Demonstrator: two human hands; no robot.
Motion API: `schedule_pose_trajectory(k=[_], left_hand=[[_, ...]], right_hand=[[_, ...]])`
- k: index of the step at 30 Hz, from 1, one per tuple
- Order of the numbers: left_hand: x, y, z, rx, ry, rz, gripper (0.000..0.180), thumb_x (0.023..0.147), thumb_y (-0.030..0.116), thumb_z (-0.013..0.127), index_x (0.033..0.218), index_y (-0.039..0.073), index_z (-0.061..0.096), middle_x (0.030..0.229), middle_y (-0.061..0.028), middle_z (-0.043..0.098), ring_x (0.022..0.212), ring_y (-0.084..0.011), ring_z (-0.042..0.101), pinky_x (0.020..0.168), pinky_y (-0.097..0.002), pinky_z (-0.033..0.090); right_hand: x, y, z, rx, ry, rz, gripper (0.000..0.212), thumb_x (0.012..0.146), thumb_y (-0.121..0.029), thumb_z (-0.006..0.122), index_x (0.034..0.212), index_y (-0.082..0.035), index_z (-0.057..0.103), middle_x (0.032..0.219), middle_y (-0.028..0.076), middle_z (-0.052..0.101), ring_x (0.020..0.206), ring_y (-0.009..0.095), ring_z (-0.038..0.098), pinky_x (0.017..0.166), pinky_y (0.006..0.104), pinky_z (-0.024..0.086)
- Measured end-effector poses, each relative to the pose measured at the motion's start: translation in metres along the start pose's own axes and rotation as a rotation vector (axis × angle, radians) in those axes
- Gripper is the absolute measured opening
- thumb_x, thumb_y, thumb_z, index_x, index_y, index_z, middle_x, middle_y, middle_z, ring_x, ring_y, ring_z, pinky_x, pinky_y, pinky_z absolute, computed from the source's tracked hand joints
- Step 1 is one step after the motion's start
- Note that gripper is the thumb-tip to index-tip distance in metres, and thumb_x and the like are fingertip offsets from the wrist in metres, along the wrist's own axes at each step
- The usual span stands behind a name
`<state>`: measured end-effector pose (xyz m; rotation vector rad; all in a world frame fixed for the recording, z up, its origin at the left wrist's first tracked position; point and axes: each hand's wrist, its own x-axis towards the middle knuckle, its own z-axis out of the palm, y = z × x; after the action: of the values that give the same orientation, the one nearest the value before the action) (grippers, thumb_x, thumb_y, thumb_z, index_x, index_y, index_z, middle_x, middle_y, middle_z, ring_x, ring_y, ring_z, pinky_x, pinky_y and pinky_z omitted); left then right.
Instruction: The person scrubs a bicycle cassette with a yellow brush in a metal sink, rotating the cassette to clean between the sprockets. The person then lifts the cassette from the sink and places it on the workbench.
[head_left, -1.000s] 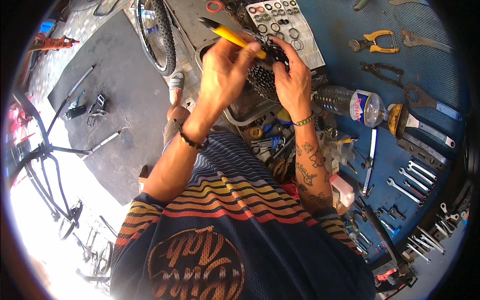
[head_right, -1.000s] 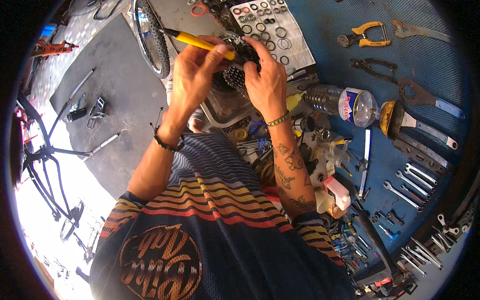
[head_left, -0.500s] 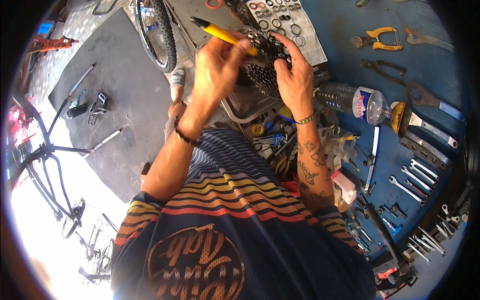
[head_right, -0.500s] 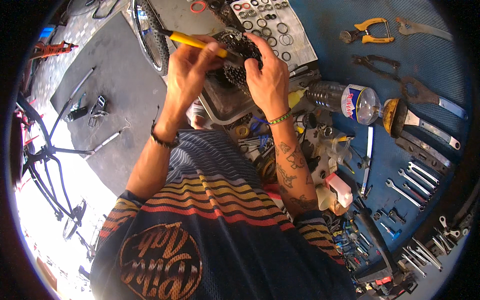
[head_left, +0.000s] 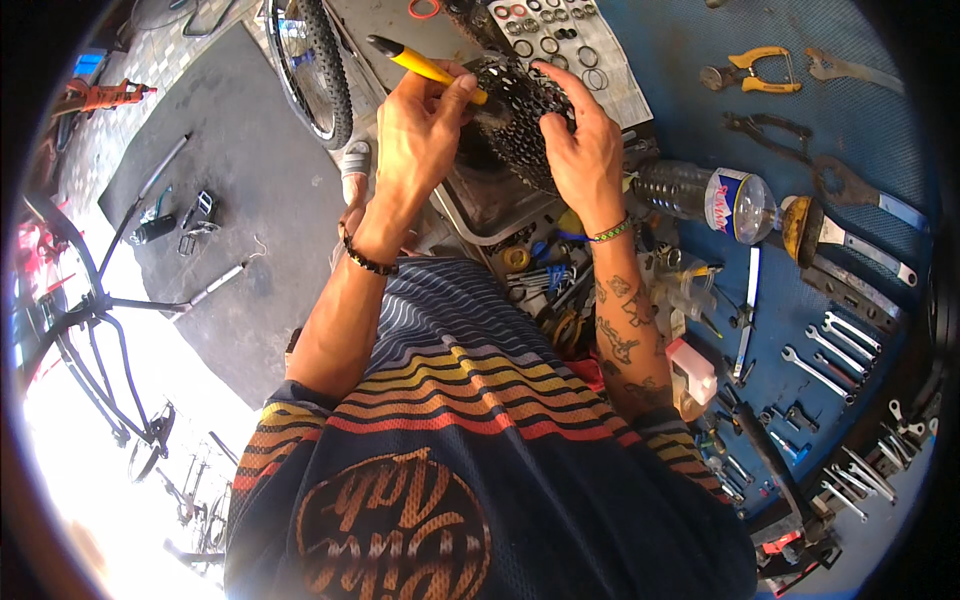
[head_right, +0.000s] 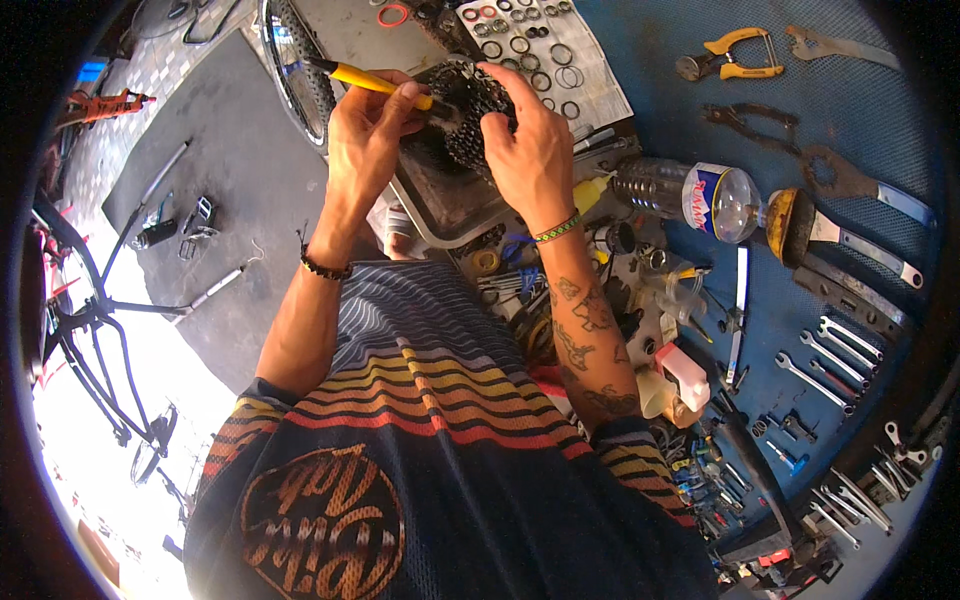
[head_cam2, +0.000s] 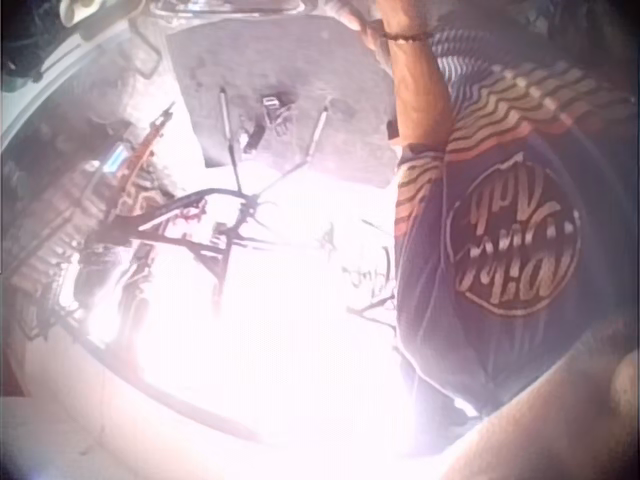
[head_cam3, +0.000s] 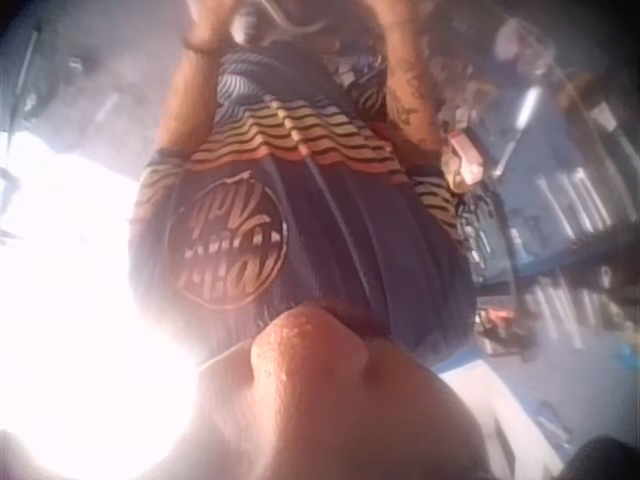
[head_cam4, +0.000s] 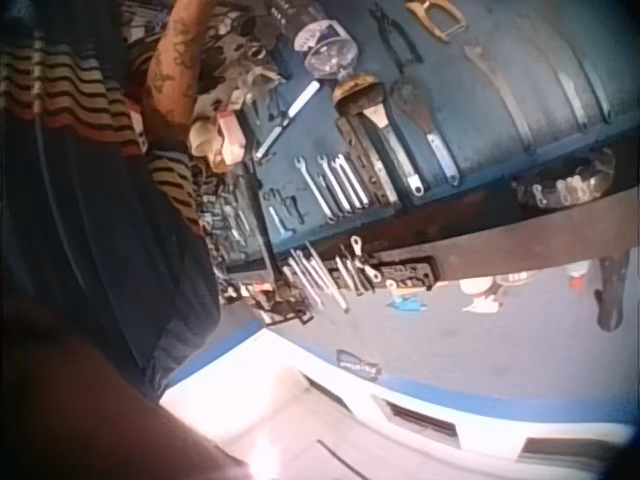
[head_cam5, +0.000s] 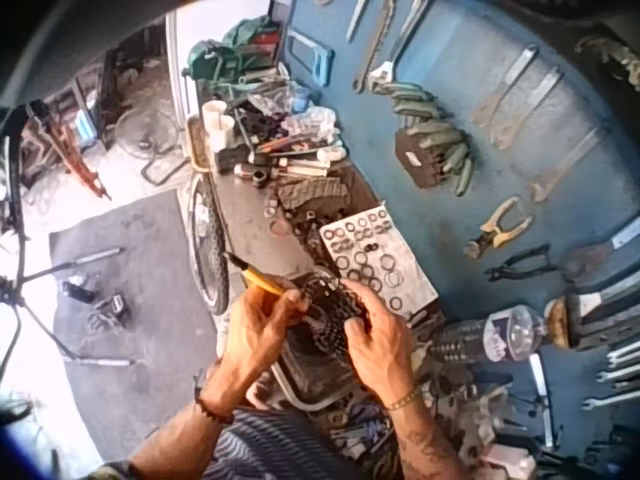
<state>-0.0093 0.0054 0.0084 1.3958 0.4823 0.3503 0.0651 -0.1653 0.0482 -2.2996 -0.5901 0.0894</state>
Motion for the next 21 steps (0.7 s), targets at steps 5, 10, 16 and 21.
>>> schedule_pose_trajectory(k=[5,10,16,21], left_hand=[[-0.004,0.004,-0.001,0.055,-0.104,-0.084,0.029,0.109,0.02,0.07,0.125,-0.004,0.068,0.111,-0.0139,0.078,0.104,-0.0192,0.077,0.09,-0.0342,0.066],[-0.002,0.002,-0.002,0.055,-0.125,0.065,0.031,0.108,0.022,0.071,0.125,-0.004,0.069,0.11,-0.0146,0.08,0.098,-0.0193,0.078,0.087,-0.0329,0.066],[0.001,-0.001,0.005,0.073,-0.083,0.144,0.028,0.105,0.024,0.074,0.12,0.0,0.074,0.097,-0.0137,0.081,0.086,-0.0181,0.077,0.076,-0.0353,0.061],[0.008,-0.002,0.001,0.059,0.081,0.13,0.028,0.102,0.027,0.076,0.115,0.002,0.076,0.087,-0.0117,0.08,0.071,-0.0178,0.072,0.071,-0.0354,0.057]], right_hand=[[0.001,-0.004,0.001,-0.029,0.015,-0.024,0.046,0.095,-0.012,0.061,0.14,-0.017,0.069,0.084,0.023,0.07,0.063,0.037,0.063,0.066,0.0465,0.052],[0.002,-0.005,0.0,-0.039,0.028,-0.02,0.046,0.095,-0.013,0.061,0.14,-0.017,0.07,0.084,0.023,0.07,0.064,0.037,0.064,0.067,0.0465,0.052],[0.002,-0.007,0.002,-0.042,0.032,-0.039,0.045,0.095,-0.014,0.061,0.139,-0.016,0.07,0.091,0.025,0.072,0.075,0.044,0.068,0.074,0.0513,0.055],[0.0,-0.012,-0.002,-0.048,-0.019,0.057,0.044,0.095,-0.014,0.06,0.138,-0.016,0.071,0.084,0.023,0.071,0.069,0.037,0.069,0.071,0.0474,0.055]])
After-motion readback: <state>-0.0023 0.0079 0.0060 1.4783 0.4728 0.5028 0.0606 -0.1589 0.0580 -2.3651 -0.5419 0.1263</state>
